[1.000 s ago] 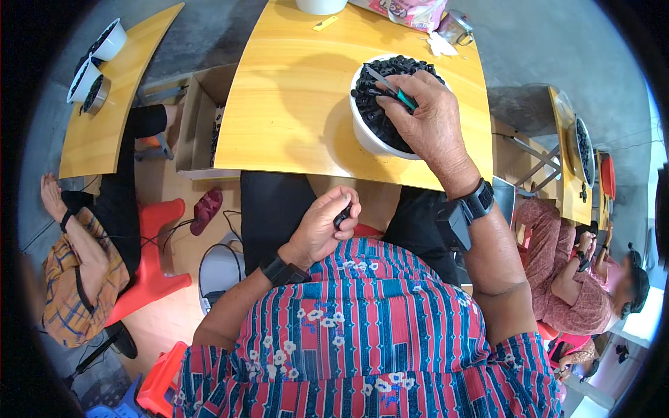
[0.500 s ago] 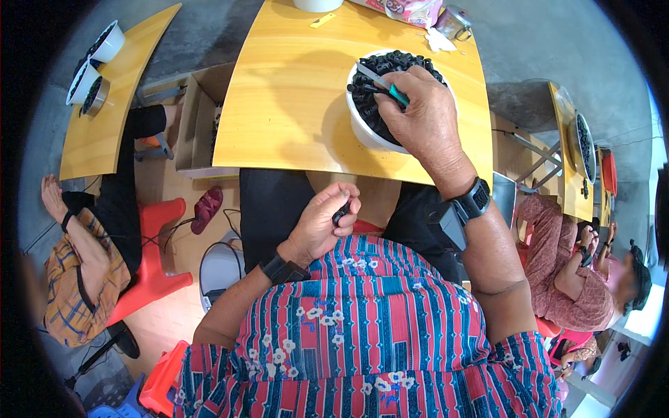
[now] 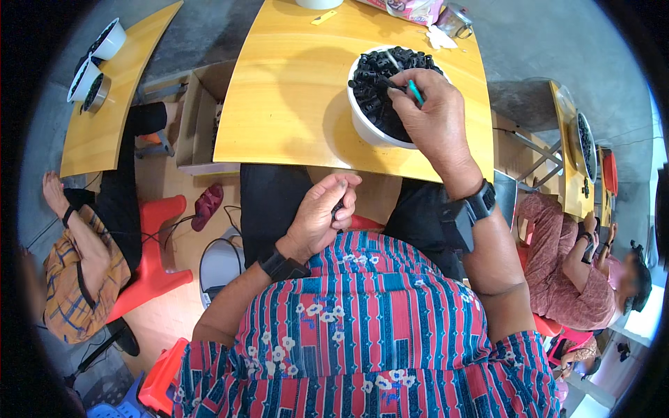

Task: Manually inspecting and sorting small black plastic manufacturing components.

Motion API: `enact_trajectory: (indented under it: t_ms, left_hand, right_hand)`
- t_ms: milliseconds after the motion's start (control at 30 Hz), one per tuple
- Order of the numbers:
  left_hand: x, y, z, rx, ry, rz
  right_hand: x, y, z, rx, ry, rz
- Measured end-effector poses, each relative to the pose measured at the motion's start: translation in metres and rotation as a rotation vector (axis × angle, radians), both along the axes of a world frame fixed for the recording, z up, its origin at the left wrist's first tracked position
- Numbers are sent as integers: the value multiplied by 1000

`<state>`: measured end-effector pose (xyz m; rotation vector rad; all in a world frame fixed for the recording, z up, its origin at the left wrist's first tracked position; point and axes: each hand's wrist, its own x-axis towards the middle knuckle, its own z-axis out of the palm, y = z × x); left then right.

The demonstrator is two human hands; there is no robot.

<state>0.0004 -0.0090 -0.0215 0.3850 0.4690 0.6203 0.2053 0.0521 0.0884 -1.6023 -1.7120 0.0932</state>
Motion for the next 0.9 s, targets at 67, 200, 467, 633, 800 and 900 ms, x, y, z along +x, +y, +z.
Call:
enact_trajectory:
  t_ms: [67,200,467,633,800,900]
  left_hand:
    - [0,0,6,20,14,40]
    - [0,5,13,78,-20,140]
    - [8,0,21,212,-10,198]
    - [10,0,24,219,22,250]
    - [11,-1,20,160,78,241]
    - [10,-1,19,151,128,234]
  right_hand:
    - [-4,-8,11,-57,74,14]
    - [-19,-35,23,-244,321,128]
    - [-33,-61,6,-517,351,284]
    - [-37,-63,-8,-498,344,286]
    - [-38,-61,-27,-389,277,309]
    - [-40,-60,-31,-291,200,333]
